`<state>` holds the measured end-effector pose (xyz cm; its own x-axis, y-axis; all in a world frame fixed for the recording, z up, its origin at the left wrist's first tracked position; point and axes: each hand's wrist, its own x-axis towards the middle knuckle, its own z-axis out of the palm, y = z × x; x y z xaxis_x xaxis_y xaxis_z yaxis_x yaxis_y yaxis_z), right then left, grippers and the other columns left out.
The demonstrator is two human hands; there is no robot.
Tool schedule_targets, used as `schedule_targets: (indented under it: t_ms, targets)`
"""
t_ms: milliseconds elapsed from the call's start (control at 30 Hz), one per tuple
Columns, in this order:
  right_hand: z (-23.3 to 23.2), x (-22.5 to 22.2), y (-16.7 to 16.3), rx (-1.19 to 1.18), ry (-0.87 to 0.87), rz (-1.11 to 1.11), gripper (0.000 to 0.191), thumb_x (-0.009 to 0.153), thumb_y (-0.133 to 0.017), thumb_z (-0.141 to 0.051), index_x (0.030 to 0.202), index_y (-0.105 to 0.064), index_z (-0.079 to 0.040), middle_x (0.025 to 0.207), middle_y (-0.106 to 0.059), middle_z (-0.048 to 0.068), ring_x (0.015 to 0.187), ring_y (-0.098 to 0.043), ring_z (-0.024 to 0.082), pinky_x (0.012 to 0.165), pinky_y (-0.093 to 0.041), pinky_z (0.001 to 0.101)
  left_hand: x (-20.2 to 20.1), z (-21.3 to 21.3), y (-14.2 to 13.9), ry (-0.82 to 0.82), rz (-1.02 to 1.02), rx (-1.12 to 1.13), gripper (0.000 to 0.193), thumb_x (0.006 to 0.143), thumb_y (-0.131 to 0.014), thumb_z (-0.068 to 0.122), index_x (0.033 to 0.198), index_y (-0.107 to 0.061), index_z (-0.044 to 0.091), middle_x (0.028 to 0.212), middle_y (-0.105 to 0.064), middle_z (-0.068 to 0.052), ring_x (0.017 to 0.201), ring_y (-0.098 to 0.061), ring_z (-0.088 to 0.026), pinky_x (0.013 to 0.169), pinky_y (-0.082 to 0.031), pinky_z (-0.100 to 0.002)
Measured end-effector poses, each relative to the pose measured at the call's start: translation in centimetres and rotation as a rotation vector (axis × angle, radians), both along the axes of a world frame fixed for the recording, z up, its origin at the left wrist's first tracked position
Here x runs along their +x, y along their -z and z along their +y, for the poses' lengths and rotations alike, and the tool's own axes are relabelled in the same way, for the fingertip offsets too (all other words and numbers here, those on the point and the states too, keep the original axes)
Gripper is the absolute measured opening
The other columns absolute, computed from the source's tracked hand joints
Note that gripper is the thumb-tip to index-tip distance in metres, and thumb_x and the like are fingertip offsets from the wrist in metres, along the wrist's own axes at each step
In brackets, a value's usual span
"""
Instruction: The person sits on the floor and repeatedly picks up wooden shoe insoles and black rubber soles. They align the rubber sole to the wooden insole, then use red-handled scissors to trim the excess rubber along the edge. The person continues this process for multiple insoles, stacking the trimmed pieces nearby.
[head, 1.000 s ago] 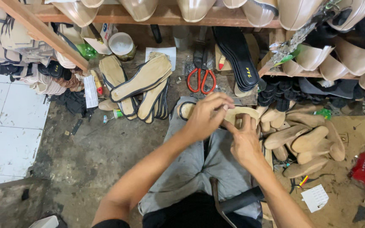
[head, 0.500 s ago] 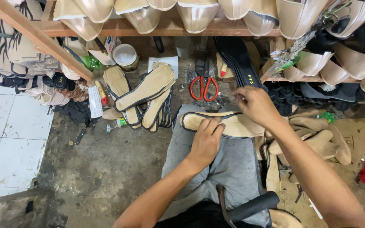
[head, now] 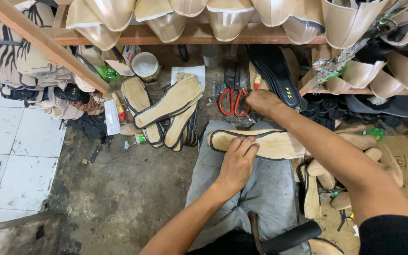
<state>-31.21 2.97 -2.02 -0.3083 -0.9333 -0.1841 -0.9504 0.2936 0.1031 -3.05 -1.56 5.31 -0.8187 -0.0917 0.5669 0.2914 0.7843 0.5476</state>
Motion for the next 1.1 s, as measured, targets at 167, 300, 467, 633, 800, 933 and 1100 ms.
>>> schedule_targets:
  t_ms: [167,300,467,633,800,933,1100]
  targets:
    - [0.0,1.0,-2.7,-0.09,0.048,-0.127,0.011,0.084,-0.065,-0.005,0.088,-0.075,-0.001,0.089,-0.073,0.022,0.089,-0.073,0.038,0.077,-0.058,0.0461,-0.2,0.2,-0.2,-0.004,0.037,0.009,0.023,0.088,-0.065,0.0,0.11,-0.068,-0.006,0.124,-0.063,-0.019,0.113,-0.058,-0.036,0.1,-0.05,-0.043]
    - [1.3,4.7,-8.8,-0.411,0.125,-0.471,0.016,0.075,-0.076,-0.005,0.086,-0.066,0.003,0.08,-0.07,0.019,0.077,-0.069,0.036,0.068,-0.053,0.0441,0.1,0.0,-0.1,0.012,0.022,0.019,0.023,0.089,-0.066,0.001,0.111,-0.067,-0.004,0.124,-0.063,-0.018,0.112,-0.058,-0.035,0.099,-0.05,-0.043]
    - [8.6,13.8,-14.7,-0.889,0.218,-0.528,0.015,0.086,-0.069,0.002,0.101,-0.072,0.0,0.088,-0.067,0.013,0.077,-0.069,0.028,0.067,-0.052,0.0355,0.2,0.0,0.3,0.006,0.024,-0.016,0.025,0.086,-0.066,0.0,0.111,-0.067,-0.001,0.125,-0.064,-0.017,0.111,-0.059,-0.035,0.098,-0.05,-0.042]
    - [11.3,19.7,-14.1,-0.844,0.447,-0.365,0.019,0.083,-0.07,0.004,0.101,-0.071,-0.002,0.086,-0.07,0.015,0.076,-0.069,0.032,0.066,-0.053,0.0388,0.1,0.4,0.2,-0.005,0.029,0.034,0.023,0.091,-0.068,0.002,0.114,-0.067,0.001,0.12,-0.064,-0.015,0.108,-0.059,-0.034,0.095,-0.05,-0.043]
    - [10.6,20.4,-12.2,-0.834,0.533,-0.475,0.026,0.082,-0.071,0.005,0.104,-0.059,-0.004,0.083,-0.074,0.012,0.078,-0.075,0.031,0.067,-0.056,0.0392,0.2,0.3,-0.1,0.032,0.024,0.05,0.027,0.088,-0.067,0.0,0.115,-0.066,0.0,0.121,-0.064,-0.015,0.109,-0.059,-0.035,0.094,-0.051,-0.043]
    - [10.3,20.6,-11.9,-0.851,0.486,-0.479,0.033,0.085,-0.07,0.004,0.114,-0.057,-0.003,0.086,-0.075,0.013,0.08,-0.074,0.033,0.067,-0.057,0.0397,0.1,0.3,-0.3,0.021,0.02,0.066,0.024,0.088,-0.07,0.0,0.112,-0.065,0.0,0.12,-0.064,-0.015,0.111,-0.06,-0.035,0.096,-0.051,-0.044]
    - [10.3,21.7,-12.3,-0.944,0.52,-0.504,0.036,0.088,-0.07,0.002,0.12,-0.056,-0.003,0.089,-0.076,0.013,0.081,-0.076,0.032,0.068,-0.058,0.0374,0.2,0.8,-0.5,0.011,0.036,0.109,0.025,0.085,-0.072,0.0,0.11,-0.067,0.0,0.118,-0.065,-0.013,0.109,-0.06,-0.034,0.093,-0.051,-0.043]
